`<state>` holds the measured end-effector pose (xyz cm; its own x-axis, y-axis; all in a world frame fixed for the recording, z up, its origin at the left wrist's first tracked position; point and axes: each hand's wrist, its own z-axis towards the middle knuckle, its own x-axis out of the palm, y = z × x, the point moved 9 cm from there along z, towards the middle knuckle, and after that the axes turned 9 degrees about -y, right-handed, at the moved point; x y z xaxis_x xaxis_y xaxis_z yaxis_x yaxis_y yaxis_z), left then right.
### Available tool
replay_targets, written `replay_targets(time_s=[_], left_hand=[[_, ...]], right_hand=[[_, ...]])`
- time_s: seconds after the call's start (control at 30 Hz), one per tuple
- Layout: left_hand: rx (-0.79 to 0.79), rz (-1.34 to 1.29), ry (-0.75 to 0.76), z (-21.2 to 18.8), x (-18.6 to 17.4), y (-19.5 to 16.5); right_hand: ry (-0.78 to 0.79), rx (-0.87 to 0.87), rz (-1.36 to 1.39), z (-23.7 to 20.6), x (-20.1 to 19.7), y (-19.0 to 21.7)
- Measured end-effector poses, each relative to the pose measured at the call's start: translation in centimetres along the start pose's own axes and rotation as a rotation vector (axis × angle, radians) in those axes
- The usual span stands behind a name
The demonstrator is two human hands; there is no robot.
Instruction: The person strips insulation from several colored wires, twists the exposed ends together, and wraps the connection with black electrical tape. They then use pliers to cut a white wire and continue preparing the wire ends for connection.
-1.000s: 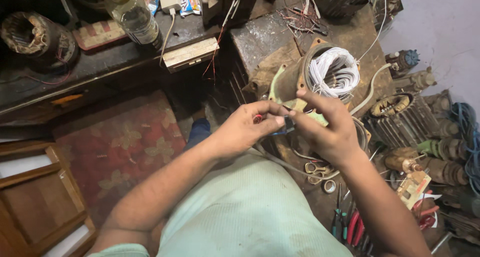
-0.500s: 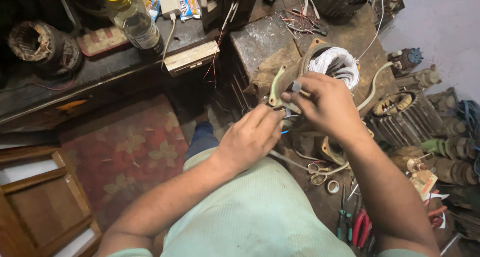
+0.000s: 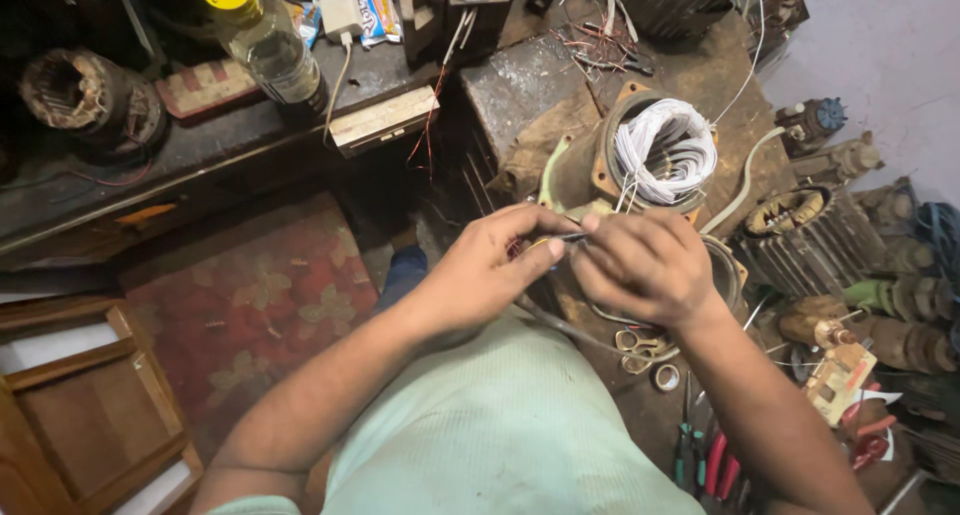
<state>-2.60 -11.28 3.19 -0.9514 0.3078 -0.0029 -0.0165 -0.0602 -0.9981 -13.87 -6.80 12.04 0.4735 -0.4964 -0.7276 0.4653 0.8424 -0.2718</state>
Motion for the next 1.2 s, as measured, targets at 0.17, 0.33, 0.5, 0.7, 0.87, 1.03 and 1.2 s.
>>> replay_targets(time_s=[0.17,0.33,0.5,0.7,0.87,1.03,1.2], left_hand=[[0.271,0.220,-0.155,-1.3,-0.4,-2.8],[0.317,0.342,-0.153,-1.8,0.6,-2.8],[0.600,0.597,-0.324,-2.3,0.8,-4.8],[0.738,0.666,-0.265,-2.4,2.0,-5.0],[0.182,0.186,-0.092,0.1,1.0,-0.4],[-0.261,-0.268,0.174,0.1,1.8,3.7],[-0.290,-0.381,0.159,-0.3,1.6,3.7]], right_hand=[[0.003,0.093,0.124,0.8,-0.4,-0.5],[0.256,0.750,0.270,-0.3,3.3,-6.2],[0.371,0.853,0.339,-1.5,6.2,-8.6],[0.237,0.963,0.333,-1.8,4.1,-8.2],[0.069,0.805,0.494,-1.4,0.9,-5.7],[0.072,0.319,0.216,-1.0,0.0,-2.1],[0.104,0.092,0.001,-0.7,0.9,-0.4]])
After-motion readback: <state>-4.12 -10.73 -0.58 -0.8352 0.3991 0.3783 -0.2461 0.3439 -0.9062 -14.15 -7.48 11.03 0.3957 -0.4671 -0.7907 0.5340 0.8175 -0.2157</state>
